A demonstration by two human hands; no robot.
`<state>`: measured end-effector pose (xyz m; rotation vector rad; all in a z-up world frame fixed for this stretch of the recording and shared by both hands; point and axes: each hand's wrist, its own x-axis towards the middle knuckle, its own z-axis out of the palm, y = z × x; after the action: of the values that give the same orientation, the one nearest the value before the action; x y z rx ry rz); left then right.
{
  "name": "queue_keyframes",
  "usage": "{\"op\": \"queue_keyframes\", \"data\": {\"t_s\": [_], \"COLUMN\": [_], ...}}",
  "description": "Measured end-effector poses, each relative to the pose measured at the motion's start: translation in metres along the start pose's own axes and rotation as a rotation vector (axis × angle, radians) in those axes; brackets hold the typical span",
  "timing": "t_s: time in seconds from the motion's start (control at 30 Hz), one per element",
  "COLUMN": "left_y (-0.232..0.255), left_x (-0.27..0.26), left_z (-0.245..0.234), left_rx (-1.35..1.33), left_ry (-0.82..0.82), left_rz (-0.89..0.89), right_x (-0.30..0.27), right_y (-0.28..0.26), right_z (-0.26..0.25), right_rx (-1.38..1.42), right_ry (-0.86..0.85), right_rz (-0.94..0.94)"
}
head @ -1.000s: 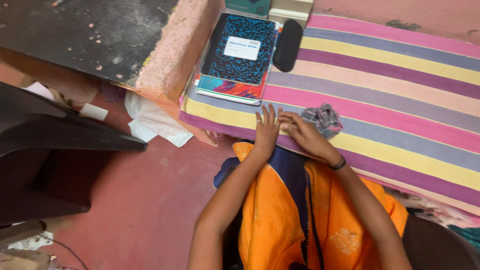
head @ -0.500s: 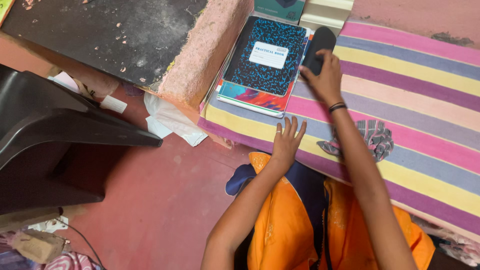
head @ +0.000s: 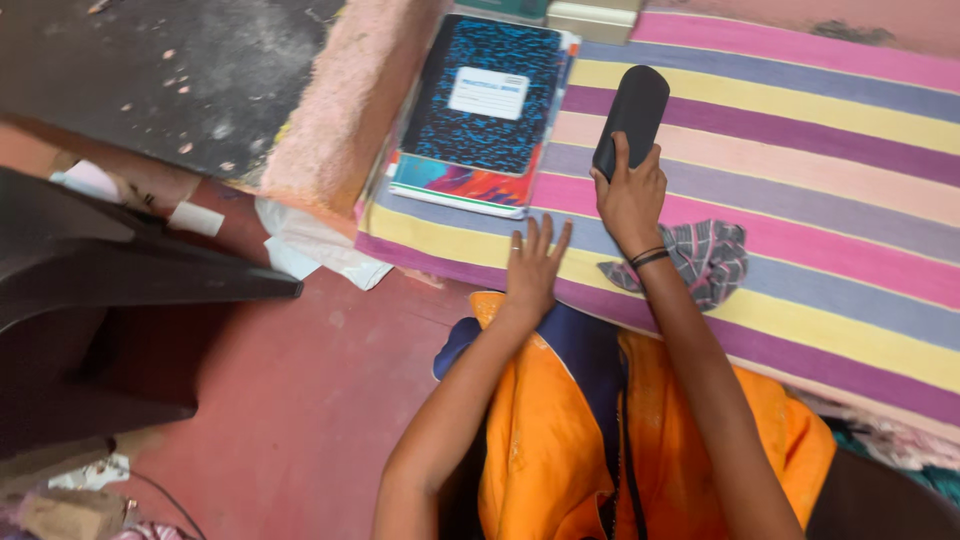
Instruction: The person wipes a striped table surface with a cloth, moving a stack of books and a box aside to reach different areas. They repeatedly wipe the same surface and then return the items to their original positions.
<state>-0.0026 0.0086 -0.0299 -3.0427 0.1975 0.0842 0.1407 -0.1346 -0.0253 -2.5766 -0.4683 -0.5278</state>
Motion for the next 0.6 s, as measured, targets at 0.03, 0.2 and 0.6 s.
{"op": "queue_keyframes", "data": {"t_s": [0.03,0.2,0.6], "left_y": [-0.002,-0.002,0.004], "left_x": [0.002,0.001,-0.002], "left_z": [0.001,0.009,-0.019], "left_rx": [-0.005,0.044,-0.001], "left_ry": [0.025,0.042,0.049], "left_rz": [-0.002,0.018,0.016], "right_x": [-0.004,-0.02,-0.191], "right_y": [0.012,0.145,0.449], "right_z": [-0.012,-0.068,-0.243], "right_rx": [-0.045,-0.143,-0.36], "right_ry": [-0.017,-0.13,0.067], "right_rz": [0.027,0.28,0.511]}}
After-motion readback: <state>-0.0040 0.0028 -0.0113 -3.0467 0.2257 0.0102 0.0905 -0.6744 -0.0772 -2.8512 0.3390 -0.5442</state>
